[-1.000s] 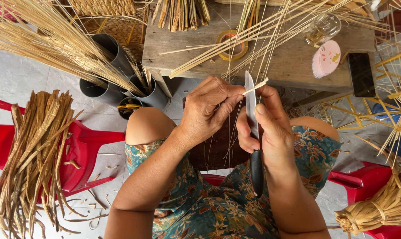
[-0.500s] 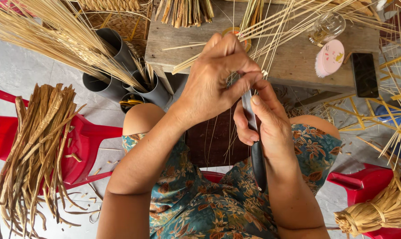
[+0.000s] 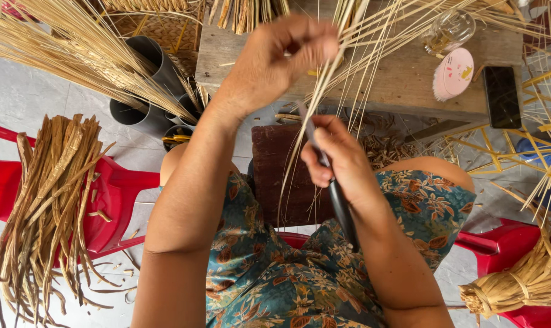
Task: The person sits on a low stool and uses a small knife to split and shave thin bamboo strips, drawing each strip across the blade to trim it, then sets finished strips aside and reaches for the next piece from the pile.
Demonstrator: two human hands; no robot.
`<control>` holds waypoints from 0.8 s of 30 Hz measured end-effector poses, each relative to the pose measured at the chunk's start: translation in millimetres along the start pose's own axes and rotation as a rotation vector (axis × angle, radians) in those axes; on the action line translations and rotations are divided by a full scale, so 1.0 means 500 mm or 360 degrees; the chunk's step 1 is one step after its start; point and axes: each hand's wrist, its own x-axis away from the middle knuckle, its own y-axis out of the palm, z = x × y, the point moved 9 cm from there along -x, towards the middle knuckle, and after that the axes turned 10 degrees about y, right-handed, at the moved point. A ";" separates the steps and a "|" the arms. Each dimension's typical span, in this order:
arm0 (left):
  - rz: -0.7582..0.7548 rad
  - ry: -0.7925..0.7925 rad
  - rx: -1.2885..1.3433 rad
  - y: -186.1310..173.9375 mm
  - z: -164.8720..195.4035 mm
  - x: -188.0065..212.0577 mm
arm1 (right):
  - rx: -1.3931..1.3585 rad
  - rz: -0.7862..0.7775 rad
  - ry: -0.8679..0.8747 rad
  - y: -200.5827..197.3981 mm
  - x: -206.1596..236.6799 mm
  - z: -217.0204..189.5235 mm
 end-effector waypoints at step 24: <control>0.0322 0.0153 -0.0158 -0.042 -0.097 0.044 | 0.0101 0.0013 0.0471 -0.011 -0.044 0.112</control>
